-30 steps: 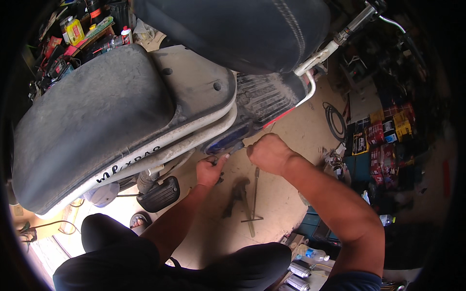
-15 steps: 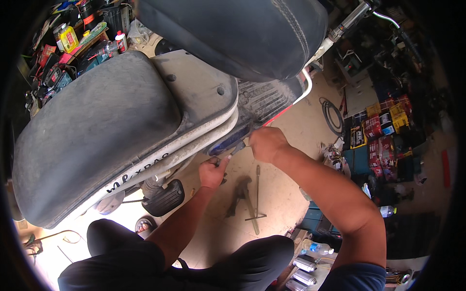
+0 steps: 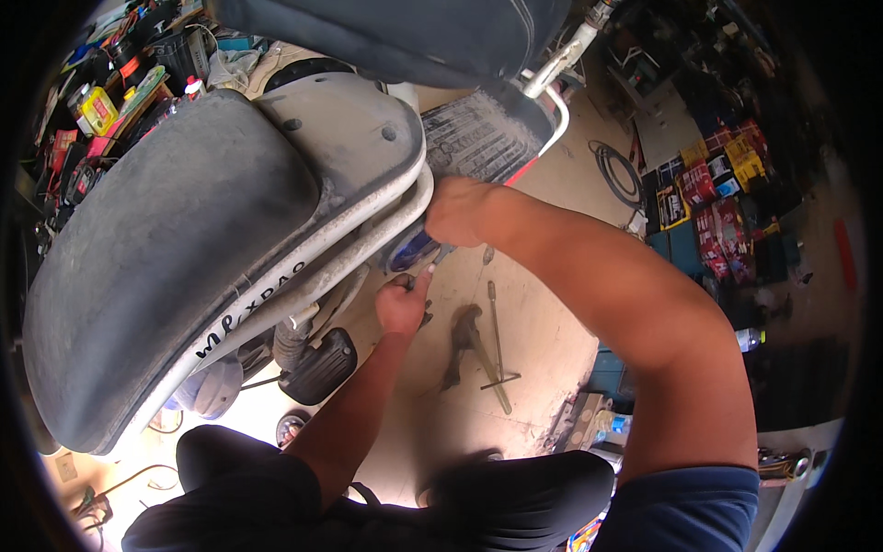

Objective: The person removes and repairs parts of a moped by using a socket wrench and a hammer to loosen components and fit a new part into the chassis.

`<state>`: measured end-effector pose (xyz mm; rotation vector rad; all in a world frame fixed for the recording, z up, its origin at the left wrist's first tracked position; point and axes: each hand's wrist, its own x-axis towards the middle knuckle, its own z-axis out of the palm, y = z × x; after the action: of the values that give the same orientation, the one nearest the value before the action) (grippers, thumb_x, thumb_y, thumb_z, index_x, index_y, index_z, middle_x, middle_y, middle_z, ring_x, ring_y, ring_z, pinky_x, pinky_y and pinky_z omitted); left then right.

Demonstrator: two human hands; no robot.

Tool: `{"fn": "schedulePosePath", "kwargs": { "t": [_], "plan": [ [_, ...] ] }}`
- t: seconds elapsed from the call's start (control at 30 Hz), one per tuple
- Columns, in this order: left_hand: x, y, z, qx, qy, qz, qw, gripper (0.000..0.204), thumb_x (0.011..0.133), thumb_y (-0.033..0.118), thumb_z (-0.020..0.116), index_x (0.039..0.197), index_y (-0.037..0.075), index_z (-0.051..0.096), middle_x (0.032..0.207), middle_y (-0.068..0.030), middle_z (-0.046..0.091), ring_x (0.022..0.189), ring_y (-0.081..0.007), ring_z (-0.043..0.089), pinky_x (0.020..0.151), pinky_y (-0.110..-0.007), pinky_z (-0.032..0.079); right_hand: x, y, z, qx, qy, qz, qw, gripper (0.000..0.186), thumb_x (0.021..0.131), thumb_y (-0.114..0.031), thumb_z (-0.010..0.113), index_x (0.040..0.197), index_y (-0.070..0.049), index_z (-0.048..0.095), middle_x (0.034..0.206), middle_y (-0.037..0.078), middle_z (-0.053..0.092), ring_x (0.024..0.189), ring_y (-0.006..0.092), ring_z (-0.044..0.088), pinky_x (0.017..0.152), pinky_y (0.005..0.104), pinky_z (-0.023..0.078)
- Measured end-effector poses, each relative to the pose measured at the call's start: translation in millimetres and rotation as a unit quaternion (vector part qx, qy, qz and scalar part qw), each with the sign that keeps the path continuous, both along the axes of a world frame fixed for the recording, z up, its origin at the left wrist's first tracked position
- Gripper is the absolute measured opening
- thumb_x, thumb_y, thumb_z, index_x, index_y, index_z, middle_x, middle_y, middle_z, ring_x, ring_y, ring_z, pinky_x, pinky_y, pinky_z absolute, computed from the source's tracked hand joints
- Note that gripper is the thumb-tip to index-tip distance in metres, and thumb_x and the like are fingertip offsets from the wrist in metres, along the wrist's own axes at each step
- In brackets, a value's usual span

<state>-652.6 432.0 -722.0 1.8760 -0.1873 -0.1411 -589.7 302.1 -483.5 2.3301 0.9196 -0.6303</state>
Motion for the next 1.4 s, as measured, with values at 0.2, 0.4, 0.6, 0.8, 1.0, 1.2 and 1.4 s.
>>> {"fn": "schedulePosePath", "kwargs": {
  "t": [0.2, 0.4, 0.6, 0.8, 1.0, 1.2, 1.4],
  "plan": [
    [4, 10, 25, 0.017, 0.063, -0.030, 0.997, 0.062, 0.083, 0.060, 0.071, 0.064, 0.001, 0.065, 0.062, -0.0183, 0.063, 0.061, -0.0383, 0.063, 0.060, -0.045, 0.050, -70, -25, 1, 0.138, -0.146, -0.250, 0.947, 0.011, 0.078, -0.014, 0.063, 0.077, -0.012, 0.074, 0.078, 0.013, 0.071, 0.080, 0.0321, 0.069, 0.072, 0.0430, 0.054],
    [3, 7, 22, 0.015, 0.077, -0.020, 0.997, 0.061, 0.082, 0.060, 0.072, 0.066, 0.002, 0.066, 0.062, -0.0183, 0.063, 0.062, -0.0375, 0.063, 0.062, -0.044, 0.050, -85, -34, -10, 0.145, -0.200, -0.287, 0.926, 0.011, 0.080, -0.014, 0.062, 0.076, -0.013, 0.072, 0.077, 0.013, 0.070, 0.078, 0.0311, 0.069, 0.072, 0.0431, 0.053],
    [0, 7, 25, 0.003, 0.112, -0.028, 0.993, 0.062, 0.083, 0.060, 0.071, 0.068, 0.001, 0.066, 0.063, -0.0196, 0.062, 0.063, -0.0385, 0.063, 0.063, -0.044, 0.050, -74, -30, -11, 0.094, -0.189, -0.226, 0.951, 0.009, 0.074, -0.015, 0.066, 0.072, -0.011, 0.073, 0.075, 0.014, 0.071, 0.078, 0.0310, 0.070, 0.071, 0.0416, 0.054],
    [0, 5, 19, 0.013, 0.097, -0.021, 0.995, 0.062, 0.083, 0.059, 0.071, 0.066, -0.001, 0.064, 0.062, -0.0208, 0.061, 0.062, -0.0394, 0.062, 0.062, -0.044, 0.050, -55, -23, -2, 0.092, -0.183, -0.110, 0.973, 0.011, 0.073, -0.014, 0.064, 0.065, -0.010, 0.071, 0.068, 0.013, 0.069, 0.072, 0.0327, 0.069, 0.067, 0.0425, 0.054],
    [-2, 3, 25, 0.016, 0.089, -0.036, 0.995, 0.066, 0.084, 0.059, 0.070, 0.063, -0.002, 0.061, 0.062, -0.0231, 0.060, 0.062, -0.0396, 0.062, 0.062, -0.046, 0.049, -14, -7, 0, 0.030, -0.066, -0.010, 0.997, 0.011, 0.071, -0.013, 0.065, 0.062, -0.011, 0.071, 0.068, 0.012, 0.069, 0.069, 0.0314, 0.069, 0.064, 0.0413, 0.054],
    [-1, 1, 16, 0.009, 0.084, -0.024, 0.996, 0.066, 0.084, 0.058, 0.072, 0.061, -0.003, 0.058, 0.059, -0.0226, 0.057, 0.057, -0.0389, 0.056, 0.060, -0.046, 0.047, -73, -26, -24, 0.050, -0.145, -0.160, 0.975, 0.009, 0.075, -0.012, 0.065, 0.069, -0.011, 0.072, 0.077, 0.014, 0.072, 0.077, 0.0305, 0.072, 0.068, 0.0431, 0.055],
    [2, 3, 2, -0.036, 0.060, -0.022, 0.997, 0.061, 0.089, 0.048, 0.074, 0.056, 0.002, 0.051, 0.053, -0.0040, 0.048, 0.049, -0.0121, 0.044, 0.049, -0.035, 0.040, -204, -48, -122, 0.278, -0.245, -0.490, 0.789, 0.016, 0.089, -0.018, 0.061, 0.094, -0.006, 0.069, 0.084, 0.020, 0.070, 0.082, 0.0396, 0.069, 0.077, 0.0475, 0.055]
  ]
}}
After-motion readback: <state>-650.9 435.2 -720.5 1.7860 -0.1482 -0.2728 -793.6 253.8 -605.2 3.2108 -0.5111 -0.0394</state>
